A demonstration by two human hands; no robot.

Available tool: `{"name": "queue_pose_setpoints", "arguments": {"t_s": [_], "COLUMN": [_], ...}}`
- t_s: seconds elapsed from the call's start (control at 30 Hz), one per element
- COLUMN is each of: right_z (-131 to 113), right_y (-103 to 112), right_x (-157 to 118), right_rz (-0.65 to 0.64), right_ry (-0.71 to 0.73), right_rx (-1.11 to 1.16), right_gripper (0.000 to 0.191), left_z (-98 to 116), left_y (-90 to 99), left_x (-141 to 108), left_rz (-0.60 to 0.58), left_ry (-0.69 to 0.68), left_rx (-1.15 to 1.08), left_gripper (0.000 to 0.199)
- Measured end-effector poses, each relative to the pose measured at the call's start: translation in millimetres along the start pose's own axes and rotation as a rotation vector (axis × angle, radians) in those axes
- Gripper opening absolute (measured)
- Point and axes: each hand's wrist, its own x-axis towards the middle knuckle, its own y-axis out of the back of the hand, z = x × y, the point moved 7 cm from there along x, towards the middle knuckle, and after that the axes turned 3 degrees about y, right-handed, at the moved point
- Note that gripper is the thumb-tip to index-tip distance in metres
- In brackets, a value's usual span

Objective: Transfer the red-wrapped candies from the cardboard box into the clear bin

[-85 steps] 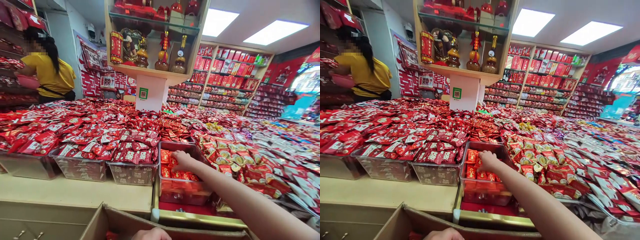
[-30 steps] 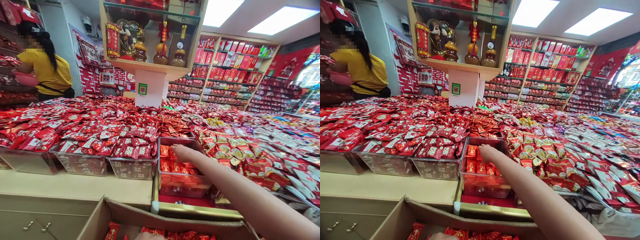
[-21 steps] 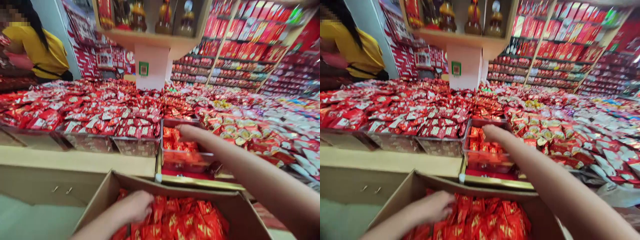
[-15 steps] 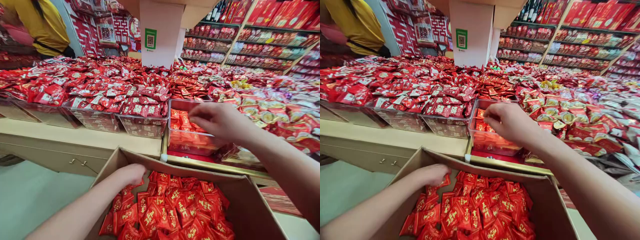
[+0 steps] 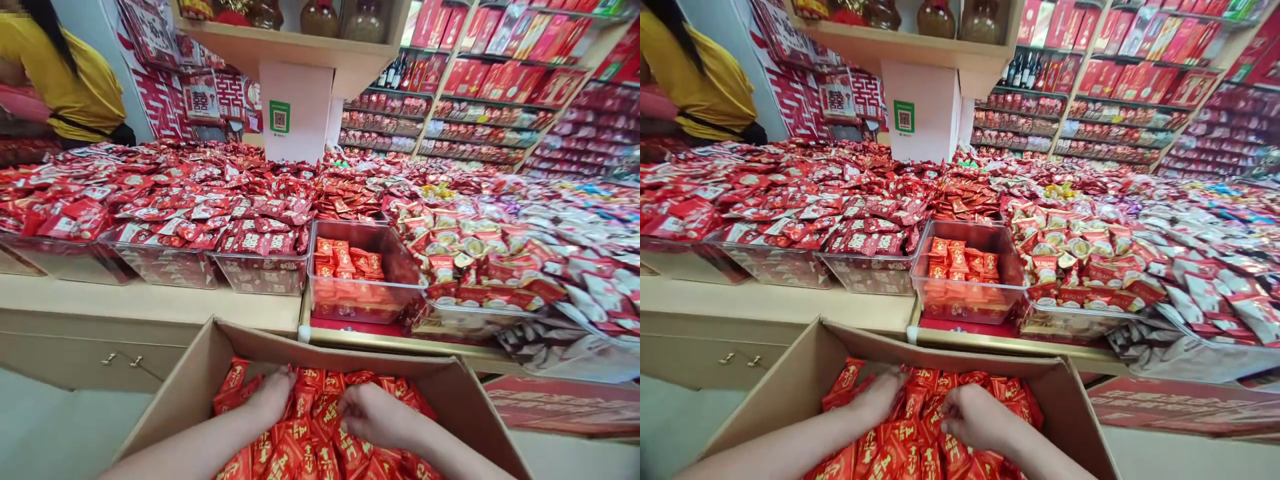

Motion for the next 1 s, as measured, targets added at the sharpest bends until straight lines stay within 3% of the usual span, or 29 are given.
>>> {"name": "queue_pose_setpoints", "arguments": {"t_s": [0.1,0.2,0.37,0.43,0.5,0.6,0.7,0.77,0.9,1.0], "right_z": [6,8,1,1,0,-7,-25,-37,-43,-41], "right_y": [-2,3,18,14,9,11,25,36,54,53], "right_x": [4,4,1,4,8,7,-4,-11,-16,-15], "right_rz": [0.02,0.112,0.297,0.265,0.222,0.218,0.223,0.228,0.331,0.362], "right_ry": [-0.024,-0.062,0.039,0.065,0.077,0.08,0.081,0.086,0.082,0.081], "right_rx": [-0.084,-0.091,0.215,0.472,0.76,1.033,1.07,1.032,1.025,1.018], "right_gripper": [0.022,0.03,0.068,0.065,0.047,0.035,0.033,0.032,0.033,0.032], "left_z": [4,21,64,75,84,89,94,99,95,94], "left_y": [6.9,19.2,35.1,39.7,44.1,45.0,43.5,44.6,44.1,41.4], "left_x": [0,-7,-41,-51,-57,-59,-63,-64,-58,-59], "left_rz": [0.041,0.076,0.125,0.119,0.093,-0.052,-0.208,-0.252,-0.232,-0.252], "left_ry": [-0.033,-0.142,-0.385,-0.409,-0.409,-0.352,-0.325,-0.354,-0.264,-0.238], "left_rx": [0.148,0.296,0.441,0.348,0.18,-0.123,-0.409,-0.547,-0.682,-0.742], "left_gripper": [0.026,0.025,0.019,0.017,0.015,0.01,0.007,0.026,0.039,0.043]}}
